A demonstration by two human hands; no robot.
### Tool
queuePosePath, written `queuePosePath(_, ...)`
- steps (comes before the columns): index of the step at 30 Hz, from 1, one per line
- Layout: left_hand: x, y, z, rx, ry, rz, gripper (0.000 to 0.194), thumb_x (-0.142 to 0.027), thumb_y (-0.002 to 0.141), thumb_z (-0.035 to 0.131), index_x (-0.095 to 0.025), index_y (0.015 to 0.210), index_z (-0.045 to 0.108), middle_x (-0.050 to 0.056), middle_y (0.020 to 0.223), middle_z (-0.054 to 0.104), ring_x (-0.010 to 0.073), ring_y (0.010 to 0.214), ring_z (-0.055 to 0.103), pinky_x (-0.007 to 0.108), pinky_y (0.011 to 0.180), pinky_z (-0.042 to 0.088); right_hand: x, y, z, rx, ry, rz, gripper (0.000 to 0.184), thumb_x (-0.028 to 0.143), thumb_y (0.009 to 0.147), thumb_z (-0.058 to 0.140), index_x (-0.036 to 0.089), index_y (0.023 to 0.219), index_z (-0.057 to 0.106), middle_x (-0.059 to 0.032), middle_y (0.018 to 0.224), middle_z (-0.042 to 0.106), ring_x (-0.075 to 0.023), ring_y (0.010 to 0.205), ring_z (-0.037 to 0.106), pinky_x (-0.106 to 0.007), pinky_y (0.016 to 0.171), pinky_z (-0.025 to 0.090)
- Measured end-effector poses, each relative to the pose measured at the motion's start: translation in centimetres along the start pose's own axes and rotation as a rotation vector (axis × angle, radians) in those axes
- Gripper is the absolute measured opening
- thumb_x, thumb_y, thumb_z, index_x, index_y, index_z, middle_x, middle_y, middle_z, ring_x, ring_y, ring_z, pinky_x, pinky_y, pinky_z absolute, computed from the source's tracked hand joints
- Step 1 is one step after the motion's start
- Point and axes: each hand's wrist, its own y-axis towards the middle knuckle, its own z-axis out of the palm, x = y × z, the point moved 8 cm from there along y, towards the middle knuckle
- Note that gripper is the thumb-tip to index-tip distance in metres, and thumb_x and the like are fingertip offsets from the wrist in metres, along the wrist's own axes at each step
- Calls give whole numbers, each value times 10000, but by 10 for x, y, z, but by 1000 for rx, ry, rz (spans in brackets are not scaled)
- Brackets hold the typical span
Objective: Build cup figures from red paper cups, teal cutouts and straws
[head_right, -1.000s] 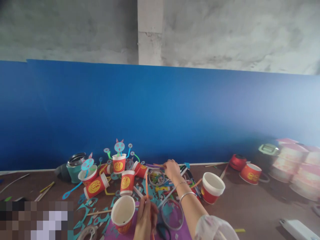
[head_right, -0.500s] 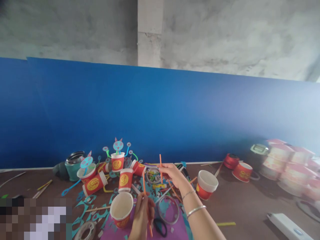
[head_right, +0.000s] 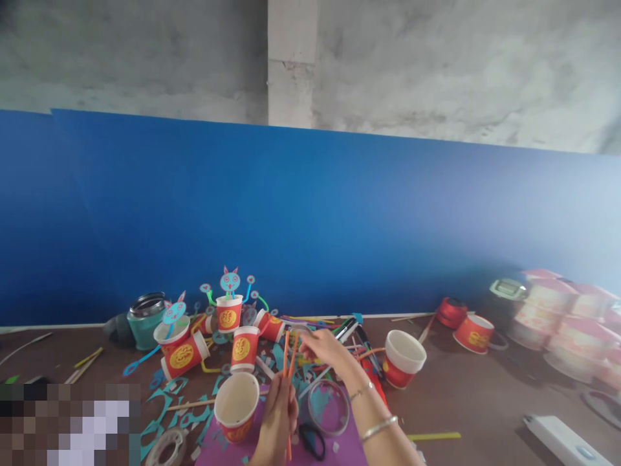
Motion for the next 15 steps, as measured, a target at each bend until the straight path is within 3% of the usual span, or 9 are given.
queuePosePath(2,1,3,1,31,-12,44,565,-654,592,679,-237,940,522,-77,519,434,63,368,334,193,354,200,-8,19,-19,-109,-135,36,410,294,945,339,91,820,673,-89,775,677,-193,763,636,-266,647,462)
queuePosePath(4,4,7,2,59,2,69,597,-695,575,660,-234,929,522,-91,471,398,58,351,301,182,349,182,-15,36,-31,-185,-280,59,300,246,939,407,91,911,663,-129,947,662,-232,933,615,-316,763,471)
queuePosePath(7,6,11,5,88,43,114,579,-746,593,601,-224,825,511,-100,414,358,51,328,266,174,345,178,-22,53,-32,-200,-465,51,246,289,904,541,154,1104,590,-98,1154,588,-216,1011,586,-382,843,493)
queuePosePath(12,-3,11,9,116,28,212,522,-706,594,641,-229,764,514,-32,548,521,57,334,323,204,325,214,-31,60,-23,-160,-664,16,305,311,896,559,160,1161,554,-94,1182,571,-207,991,593,-394,832,509)
queuePosePath(15,-3,12,9,120,8,220,515,-690,592,657,-237,796,523,-29,574,521,56,338,316,210,319,221,-34,63,-22,-141,-733,-6,313,315,898,554,164,1173,544,-84,1181,572,-209,987,594,-407,825,512)
